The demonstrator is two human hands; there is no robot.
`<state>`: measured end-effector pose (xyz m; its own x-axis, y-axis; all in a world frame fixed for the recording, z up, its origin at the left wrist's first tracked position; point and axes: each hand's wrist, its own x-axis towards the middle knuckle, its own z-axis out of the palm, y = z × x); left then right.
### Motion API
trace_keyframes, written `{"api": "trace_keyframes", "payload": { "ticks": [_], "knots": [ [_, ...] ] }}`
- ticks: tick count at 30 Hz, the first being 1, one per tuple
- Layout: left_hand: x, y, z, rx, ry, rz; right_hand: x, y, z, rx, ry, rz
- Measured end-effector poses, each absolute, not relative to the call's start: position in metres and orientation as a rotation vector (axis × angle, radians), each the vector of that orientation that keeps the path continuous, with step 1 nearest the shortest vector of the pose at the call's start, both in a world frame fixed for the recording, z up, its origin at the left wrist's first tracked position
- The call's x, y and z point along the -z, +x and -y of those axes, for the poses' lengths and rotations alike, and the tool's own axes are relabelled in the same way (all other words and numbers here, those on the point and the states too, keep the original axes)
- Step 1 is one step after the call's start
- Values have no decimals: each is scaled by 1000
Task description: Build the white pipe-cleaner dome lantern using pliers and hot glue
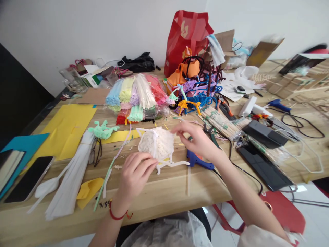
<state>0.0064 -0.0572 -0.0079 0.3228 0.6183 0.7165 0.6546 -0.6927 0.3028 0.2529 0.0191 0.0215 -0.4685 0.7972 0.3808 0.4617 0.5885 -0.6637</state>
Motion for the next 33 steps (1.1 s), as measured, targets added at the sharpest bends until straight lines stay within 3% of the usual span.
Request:
{"api": "trace_keyframes", "payload": {
  "ticks": [7,12,18,33],
  "knots": [
    [15,13,60,1377,-2475,1194,31,216,71,-915,-947,1727],
    [22,15,60,1298,-2372,1237,53,179,71,-770,-968,1361],
    [34,15,50,1051,-2500,1311,59,187,70,-447,-1003,1493],
    [37,7,47,1243,-2579,1304,58,181,68,-629,-880,1297]
  ]
}}
